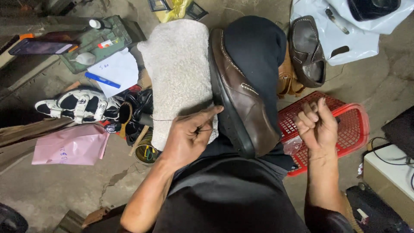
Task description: A person is hand-sewing the sole of a brown leather shoe using a needle and thick thread in a workshop.
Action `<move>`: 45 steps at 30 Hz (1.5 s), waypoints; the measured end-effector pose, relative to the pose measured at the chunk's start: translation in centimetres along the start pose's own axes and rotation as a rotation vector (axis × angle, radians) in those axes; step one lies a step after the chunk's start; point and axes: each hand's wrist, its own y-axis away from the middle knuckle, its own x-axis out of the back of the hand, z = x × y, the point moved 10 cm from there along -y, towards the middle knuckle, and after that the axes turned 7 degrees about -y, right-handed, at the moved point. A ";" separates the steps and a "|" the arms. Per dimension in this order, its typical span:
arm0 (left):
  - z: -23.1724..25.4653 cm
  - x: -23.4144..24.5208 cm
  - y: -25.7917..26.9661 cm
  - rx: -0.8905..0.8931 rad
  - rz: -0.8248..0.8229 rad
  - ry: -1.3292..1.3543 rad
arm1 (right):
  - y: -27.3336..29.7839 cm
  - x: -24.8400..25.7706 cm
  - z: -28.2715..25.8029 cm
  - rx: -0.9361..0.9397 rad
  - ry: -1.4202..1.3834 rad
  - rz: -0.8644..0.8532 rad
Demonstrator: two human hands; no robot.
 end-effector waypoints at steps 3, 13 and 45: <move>2.6 0.5 -1.2 -0.058 0.098 0.033 | -1.1 4.1 0.0 0.053 0.125 0.031; -1.0 -0.4 0.7 0.002 0.143 0.146 | 4.7 -12.7 0.5 0.181 0.987 -0.187; 9.6 -1.2 2.5 -0.230 -0.046 -0.426 | -0.2 -10.6 1.5 -0.047 0.414 -0.258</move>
